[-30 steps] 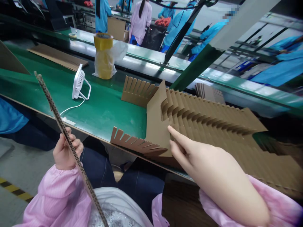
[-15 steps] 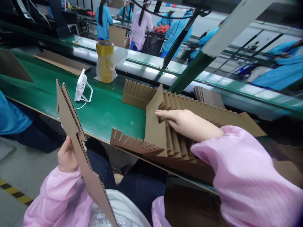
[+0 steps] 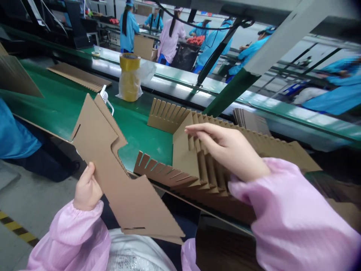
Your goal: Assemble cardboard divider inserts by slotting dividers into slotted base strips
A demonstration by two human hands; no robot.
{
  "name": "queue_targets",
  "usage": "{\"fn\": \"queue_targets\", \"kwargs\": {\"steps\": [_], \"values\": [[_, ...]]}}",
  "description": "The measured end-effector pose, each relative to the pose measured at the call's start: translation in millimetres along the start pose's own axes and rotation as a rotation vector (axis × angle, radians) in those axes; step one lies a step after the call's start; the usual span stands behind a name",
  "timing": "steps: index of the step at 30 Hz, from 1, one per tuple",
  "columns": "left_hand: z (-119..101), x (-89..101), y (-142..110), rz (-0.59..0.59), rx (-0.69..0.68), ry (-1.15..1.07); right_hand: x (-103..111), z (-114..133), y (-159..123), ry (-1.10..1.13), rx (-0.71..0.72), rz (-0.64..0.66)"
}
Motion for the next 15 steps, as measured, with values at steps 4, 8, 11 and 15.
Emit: {"fn": "queue_targets", "kwargs": {"steps": [4,8,11,15], "values": [[-3.4,-3.7,-2.2,-0.044,-0.029,-0.015,-9.8,55.6,-42.8,0.321,0.037,0.210],[-5.1,-5.8,0.0,-0.010,-0.100,-0.022,-27.7,70.2,-67.9,0.456,-0.062,0.498],[-2.8,-3.3,0.1,0.007,-0.102,-0.035,-39.2,62.4,-77.0,0.474,-0.073,0.509],[1.1,1.4,-1.7,0.056,-0.081,-0.065,-48.7,55.4,-84.9,0.359,0.001,0.420]]}}
Point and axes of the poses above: each hand's wrist, its own y-axis towards the middle knuckle, its own x-axis out of the back of the hand, z = x × y, the point moved 2 cm from there along y, towards the middle knuckle, and after that the axes turned 10 degrees about y, right-handed, at the moved point
